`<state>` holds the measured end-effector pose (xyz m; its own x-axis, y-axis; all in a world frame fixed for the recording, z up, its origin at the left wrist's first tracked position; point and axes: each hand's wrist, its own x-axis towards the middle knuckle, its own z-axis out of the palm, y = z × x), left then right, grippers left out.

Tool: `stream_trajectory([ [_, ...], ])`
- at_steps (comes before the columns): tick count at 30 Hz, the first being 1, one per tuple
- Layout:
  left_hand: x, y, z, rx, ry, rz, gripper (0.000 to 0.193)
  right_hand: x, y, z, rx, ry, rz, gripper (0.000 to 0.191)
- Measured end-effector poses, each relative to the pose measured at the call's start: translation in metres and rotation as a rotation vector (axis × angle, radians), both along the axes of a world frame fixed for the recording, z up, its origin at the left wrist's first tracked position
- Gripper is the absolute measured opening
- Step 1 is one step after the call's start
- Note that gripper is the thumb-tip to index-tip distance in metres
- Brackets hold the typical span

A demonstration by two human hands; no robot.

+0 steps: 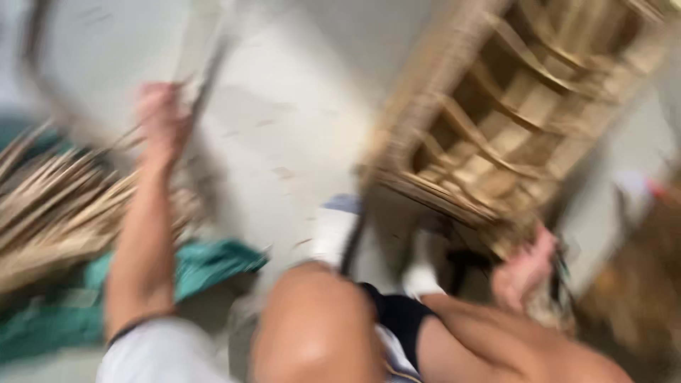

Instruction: The person sits on the floor with a bamboo basket frame on their lap and weaves thin bamboo strips across it, pressing strips into place by hand. They use pliers to grip and trim strips, a knife to cut a strip, and a hammer to tap the weave tight, then continue fitting strips along the rim.

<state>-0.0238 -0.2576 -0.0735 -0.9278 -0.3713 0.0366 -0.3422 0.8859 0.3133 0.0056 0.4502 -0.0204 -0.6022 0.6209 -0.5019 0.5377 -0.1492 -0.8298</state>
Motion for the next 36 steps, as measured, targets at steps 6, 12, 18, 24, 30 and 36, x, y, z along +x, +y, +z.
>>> stream_trajectory([
  [6,0.037,0.076,0.037,0.215,0.213,-0.042,0.015,0.095,0.036,0.008,0.307,0.263,0.118,0.033],
  [12,0.047,0.155,0.083,0.520,0.202,-0.111,0.017,0.061,0.082,0.035,0.564,0.031,0.315,0.033],
  [18,-0.008,0.256,0.126,0.990,0.246,-0.142,0.018,-0.039,0.103,0.037,0.830,0.156,0.598,0.030],
  [24,-0.052,0.309,0.190,1.624,0.095,-0.109,0.020,-0.143,0.078,0.016,1.002,-0.031,0.793,0.020],
  [30,-0.074,0.356,0.135,2.093,-0.036,0.088,0.012,-0.166,0.065,0.002,0.914,-0.176,0.811,0.037],
  [36,-0.073,0.361,0.138,2.184,-0.151,0.110,0.019,-0.147,0.087,0.024,0.729,0.331,0.732,0.026],
])
